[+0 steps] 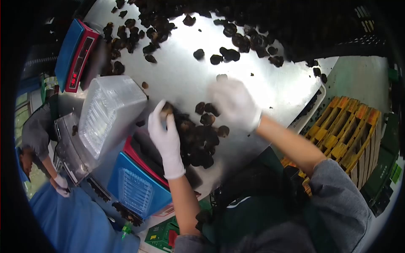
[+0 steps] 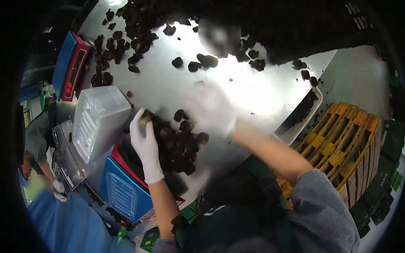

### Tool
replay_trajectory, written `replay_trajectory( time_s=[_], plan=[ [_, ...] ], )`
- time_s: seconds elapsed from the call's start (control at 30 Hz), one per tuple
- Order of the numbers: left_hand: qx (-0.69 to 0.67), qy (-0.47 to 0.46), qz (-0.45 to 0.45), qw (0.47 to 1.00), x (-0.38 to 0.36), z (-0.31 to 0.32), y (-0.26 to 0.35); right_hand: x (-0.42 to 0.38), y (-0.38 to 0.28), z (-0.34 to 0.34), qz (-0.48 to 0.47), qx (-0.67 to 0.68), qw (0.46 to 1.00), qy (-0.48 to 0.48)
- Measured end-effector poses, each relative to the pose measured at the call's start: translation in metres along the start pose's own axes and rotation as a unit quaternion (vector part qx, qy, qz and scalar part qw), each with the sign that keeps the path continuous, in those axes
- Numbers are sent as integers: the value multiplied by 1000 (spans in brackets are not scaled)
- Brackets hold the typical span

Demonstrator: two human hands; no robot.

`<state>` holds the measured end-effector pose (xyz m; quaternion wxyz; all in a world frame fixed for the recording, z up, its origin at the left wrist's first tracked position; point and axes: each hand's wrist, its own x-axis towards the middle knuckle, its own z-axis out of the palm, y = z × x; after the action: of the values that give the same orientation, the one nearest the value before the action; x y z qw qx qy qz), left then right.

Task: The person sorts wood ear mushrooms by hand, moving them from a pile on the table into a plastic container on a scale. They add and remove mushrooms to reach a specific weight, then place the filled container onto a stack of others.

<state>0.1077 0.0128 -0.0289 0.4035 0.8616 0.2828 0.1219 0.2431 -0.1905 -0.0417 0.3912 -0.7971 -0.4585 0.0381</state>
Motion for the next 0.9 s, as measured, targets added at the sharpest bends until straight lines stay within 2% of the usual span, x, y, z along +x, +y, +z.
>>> replay_trajectory(
  time_s=[0.03,0.1,0.17,0.23,0.3,0.33,0.4,0.47,0.5,0.57,0.6,0.67,0.77,0.8,0.83,0.87,0.9],
  plan=[
    [-10,52,-56,997,-22,-7,-1,10,21,1,103,-46,976,183],
    [59,80,-47,994,-59,-20,8,37,51,-11,99,-276,925,242],
    [67,90,-58,992,-92,-20,9,26,84,1,46,-259,962,71],
    [51,72,-47,995,-113,-17,0,12,52,-13,95,-96,989,-58],
    [48,67,-55,995,-117,-17,-3,-10,34,-17,30,-5,1000,-6],
    [47,72,-43,995,-115,-17,0,-19,33,-24,50,-18,998,13],
    [5,90,-34,995,-110,-13,-2,-46,51,-2,118,-196,971,65],
    [1,128,-17,992,-98,-3,7,-44,11,6,226,-276,934,13],
    [5,138,-5,990,-89,0,14,-21,-27,-14,277,-96,944,-152],
    [65,113,6,992,-73,6,18,-62,-52,39,126,-48,986,-97],
    [72,99,11,992,-66,9,20,-69,-76,46,84,-62,990,-94],
    [84,71,19,994,-54,12,18,-75,-95,58,-5,2,994,-111],
    [66,44,15,997,-40,8,6,-59,-74,55,-115,107,983,-96],
    [107,25,29,993,-34,6,10,-55,-56,56,-54,186,981,8],
    [149,20,35,988,-30,7,14,-45,-41,50,30,207,975,71],
    [189,15,43,981,-26,10,18,-32,-28,43,110,193,972,81],
    [228,12,51,972,-21,14,20,-22,-12,44,124,77,985,95]
  ],
)
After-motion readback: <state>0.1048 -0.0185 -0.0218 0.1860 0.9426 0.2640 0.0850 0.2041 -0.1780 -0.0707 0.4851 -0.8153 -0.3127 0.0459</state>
